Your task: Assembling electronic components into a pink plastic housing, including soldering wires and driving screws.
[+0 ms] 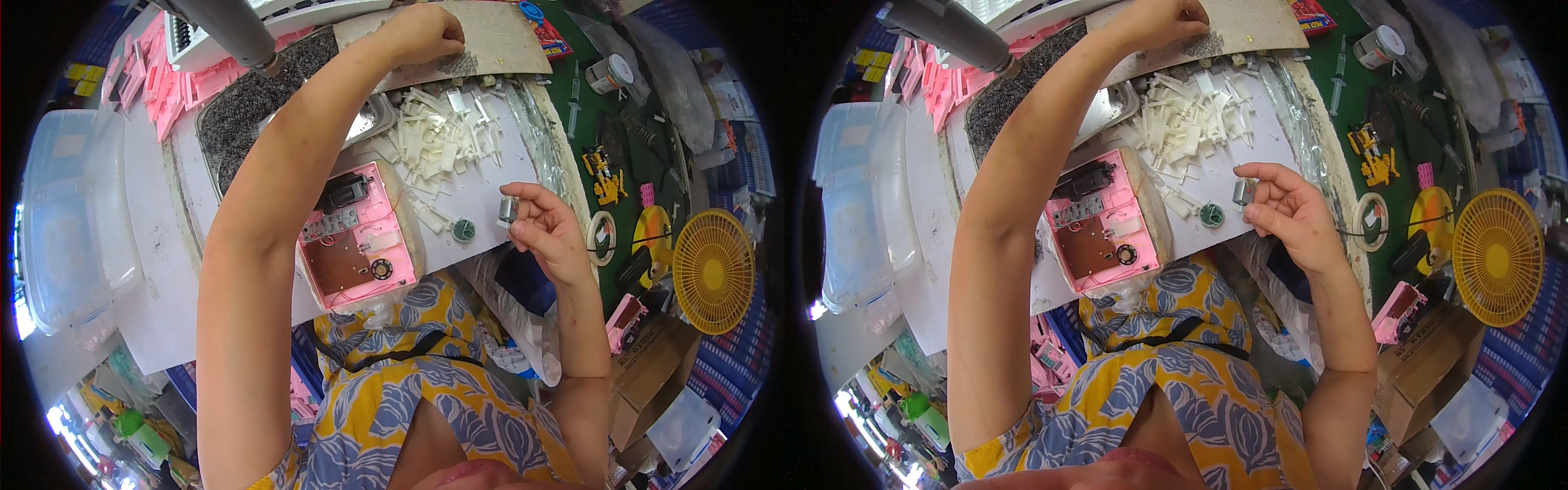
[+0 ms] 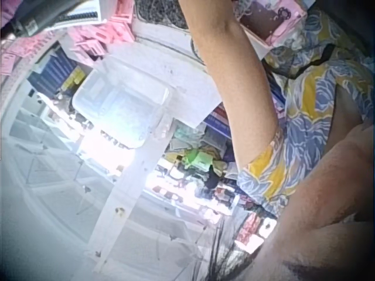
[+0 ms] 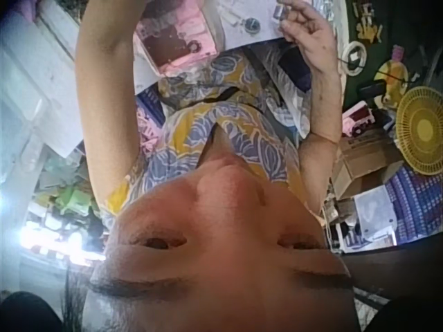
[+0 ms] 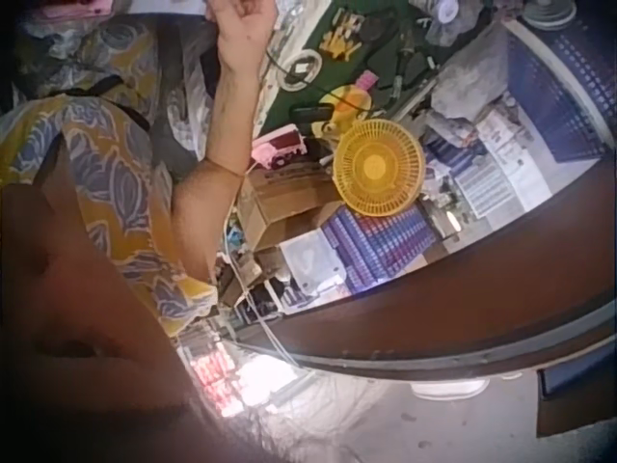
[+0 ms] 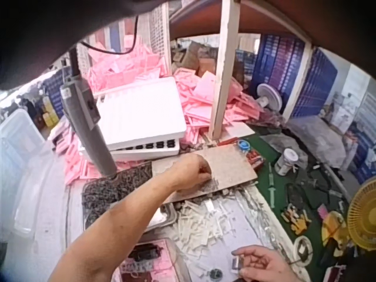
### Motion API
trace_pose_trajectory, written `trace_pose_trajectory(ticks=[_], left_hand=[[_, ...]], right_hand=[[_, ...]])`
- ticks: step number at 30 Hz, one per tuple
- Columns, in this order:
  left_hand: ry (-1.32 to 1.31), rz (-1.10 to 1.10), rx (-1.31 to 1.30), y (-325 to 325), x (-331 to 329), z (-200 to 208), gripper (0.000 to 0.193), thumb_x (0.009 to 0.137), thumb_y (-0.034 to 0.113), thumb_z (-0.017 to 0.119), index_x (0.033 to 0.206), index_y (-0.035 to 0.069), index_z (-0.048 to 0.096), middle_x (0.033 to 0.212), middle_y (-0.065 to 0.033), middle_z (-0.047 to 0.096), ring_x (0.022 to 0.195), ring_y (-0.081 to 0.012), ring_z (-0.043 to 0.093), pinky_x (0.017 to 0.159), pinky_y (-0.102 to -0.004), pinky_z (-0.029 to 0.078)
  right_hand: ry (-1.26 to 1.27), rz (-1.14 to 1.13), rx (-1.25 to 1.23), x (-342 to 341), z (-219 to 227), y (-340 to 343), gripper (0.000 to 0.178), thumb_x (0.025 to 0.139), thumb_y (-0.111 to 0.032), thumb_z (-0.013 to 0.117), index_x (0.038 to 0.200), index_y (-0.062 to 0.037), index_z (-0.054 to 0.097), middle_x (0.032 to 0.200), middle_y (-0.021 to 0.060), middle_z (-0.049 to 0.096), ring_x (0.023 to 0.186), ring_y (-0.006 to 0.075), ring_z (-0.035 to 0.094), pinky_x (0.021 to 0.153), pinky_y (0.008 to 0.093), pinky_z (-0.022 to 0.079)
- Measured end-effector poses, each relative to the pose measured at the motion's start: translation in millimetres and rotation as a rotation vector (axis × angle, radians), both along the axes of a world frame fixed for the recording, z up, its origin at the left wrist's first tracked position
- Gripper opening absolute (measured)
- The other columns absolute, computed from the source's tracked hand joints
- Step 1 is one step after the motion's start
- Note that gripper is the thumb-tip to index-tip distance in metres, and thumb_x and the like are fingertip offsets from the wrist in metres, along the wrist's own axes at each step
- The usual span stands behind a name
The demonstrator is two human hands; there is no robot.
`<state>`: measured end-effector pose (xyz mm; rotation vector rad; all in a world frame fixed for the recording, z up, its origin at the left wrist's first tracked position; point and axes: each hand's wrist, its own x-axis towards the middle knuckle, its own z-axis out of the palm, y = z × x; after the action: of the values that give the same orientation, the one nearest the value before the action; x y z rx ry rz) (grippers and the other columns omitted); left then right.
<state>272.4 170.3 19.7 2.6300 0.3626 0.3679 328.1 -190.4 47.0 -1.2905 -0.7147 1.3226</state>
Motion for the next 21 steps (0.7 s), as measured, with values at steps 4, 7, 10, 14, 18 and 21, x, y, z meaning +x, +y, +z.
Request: trace_pose_trajectory(ticks=[4,7,10,14,18,21], left_hand=[[-0.064,-0.032,0.086,-6,1,1,0.022,0.082,0.02,0.069,0.096,0.006,0.08,0.092,-0.0171,0.076,0.086,-0.0361,0.072,0.082,-0.0447,0.057],[0.003,0.021,0.052,-9,2,3,0.022,0.082,0.02,0.068,0.094,0.006,0.079,0.091,-0.0181,0.075,0.086,-0.0368,0.072,0.082,-0.0456,0.057],[-0.068,0.072,-0.018,-15,8,-1,0.023,0.082,0.02,0.066,0.093,0.004,0.078,0.091,-0.0206,0.074,0.086,-0.0379,0.072,0.082,-0.0468,0.056],[-0.467,0.407,0.028,-16,-6,12,0.024,0.093,0.02,0.058,0.097,0.0,0.071,0.09,-0.0246,0.071,0.085,-0.0403,0.07,0.075,-0.0475,0.054],[-0.573,0.207,-0.133,-90,-54,54,0.023,0.097,0.02,0.057,0.098,0.0,0.068,0.086,-0.0235,0.07,0.084,-0.0416,0.068,0.075,-0.0474,0.053],[-0.484,0.209,-0.389,-133,-126,74,0.019,0.095,0.017,0.064,0.101,0.0,0.07,0.082,-0.0142,0.07,0.079,-0.0271,0.068,0.072,-0.0375,0.054]], right_hand=[[-0.007,0.016,-0.001,-1,-1,4,0.045,0.092,-0.006,0.072,0.135,0.0006,0.06,0.081,-0.0024,0.059,0.069,0.0029,0.053,0.063,0.0172,0.042],[-0.011,0.023,0.001,-1,-1,4,0.045,0.092,-0.004,0.071,0.135,0.0008,0.06,0.081,-0.0026,0.059,0.07,0.0029,0.053,0.063,0.0174,0.042],[-0.048,0.0,-0.022,1,-6,0,0.044,0.092,-0.003,0.071,0.135,0.0003,0.061,0.081,-0.0036,0.057,0.07,0.0024,0.052,0.064,0.0173,0.041],[-0.37,0.039,-0.063,-14,-14,-5,0.04,0.093,-0.003,0.07,0.132,-0.0018,0.062,0.081,-0.0058,0.054,0.07,0.0016,0.046,0.066,0.0168,0.039],[-0.579,0.105,-0.129,-25,-25,-18,0.039,0.09,-0.001,0.069,0.129,-0.0035,0.064,0.078,-0.0026,0.055,0.068,0.0035,0.047,0.064,0.0207,0.042],[-0.758,0.141,-0.101,-35,-30,-7,0.038,0.089,0.001,0.067,0.127,-0.0033,0.066,0.078,-0.0005,0.056,0.065,0.006,0.05,0.062,0.0224,0.043]])
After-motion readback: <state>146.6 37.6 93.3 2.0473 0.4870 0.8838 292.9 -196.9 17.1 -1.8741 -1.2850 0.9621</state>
